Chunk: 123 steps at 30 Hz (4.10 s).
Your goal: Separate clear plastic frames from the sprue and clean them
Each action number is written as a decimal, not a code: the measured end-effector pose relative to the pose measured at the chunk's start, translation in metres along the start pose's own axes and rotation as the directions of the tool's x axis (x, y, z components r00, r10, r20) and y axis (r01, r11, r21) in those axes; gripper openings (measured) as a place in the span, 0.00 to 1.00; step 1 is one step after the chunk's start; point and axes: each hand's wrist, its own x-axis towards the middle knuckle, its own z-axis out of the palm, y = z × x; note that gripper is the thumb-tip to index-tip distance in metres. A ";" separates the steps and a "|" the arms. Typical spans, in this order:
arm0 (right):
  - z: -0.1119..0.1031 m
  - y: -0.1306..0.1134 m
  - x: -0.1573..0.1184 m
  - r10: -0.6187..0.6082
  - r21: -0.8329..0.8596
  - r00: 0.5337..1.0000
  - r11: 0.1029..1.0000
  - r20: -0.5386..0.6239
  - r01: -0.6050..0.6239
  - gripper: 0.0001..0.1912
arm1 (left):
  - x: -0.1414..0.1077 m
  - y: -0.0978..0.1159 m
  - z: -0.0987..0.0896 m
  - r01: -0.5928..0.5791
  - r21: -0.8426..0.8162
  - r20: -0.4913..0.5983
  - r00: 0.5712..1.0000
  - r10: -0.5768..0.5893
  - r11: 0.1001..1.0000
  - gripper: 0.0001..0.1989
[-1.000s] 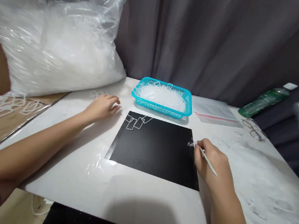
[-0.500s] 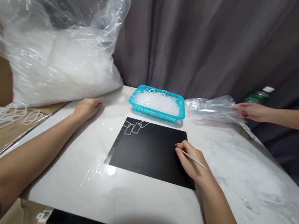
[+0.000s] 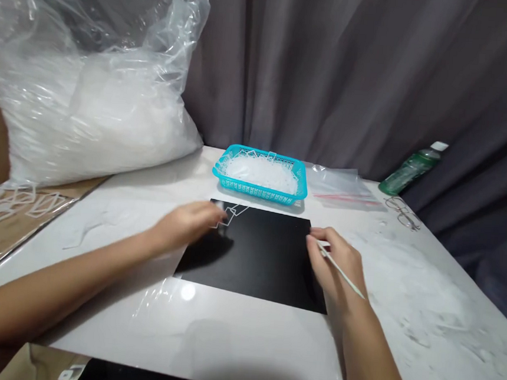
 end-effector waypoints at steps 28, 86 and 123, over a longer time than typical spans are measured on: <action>0.029 -0.061 -0.033 -0.336 0.279 0.660 0.940 0.672 0.195 0.05 | -0.009 -0.002 0.019 -0.383 -0.342 0.228 0.852 0.471 0.858 0.11; 0.036 -0.051 -0.033 -0.516 0.485 0.487 0.852 0.705 0.200 0.10 | -0.017 0.018 0.022 -0.393 -0.458 0.169 0.842 0.512 0.797 0.08; 0.047 -0.058 -0.045 -0.529 0.456 0.548 0.845 0.647 0.278 0.08 | -0.016 0.014 0.022 -0.524 -0.442 0.133 0.764 0.631 0.728 0.07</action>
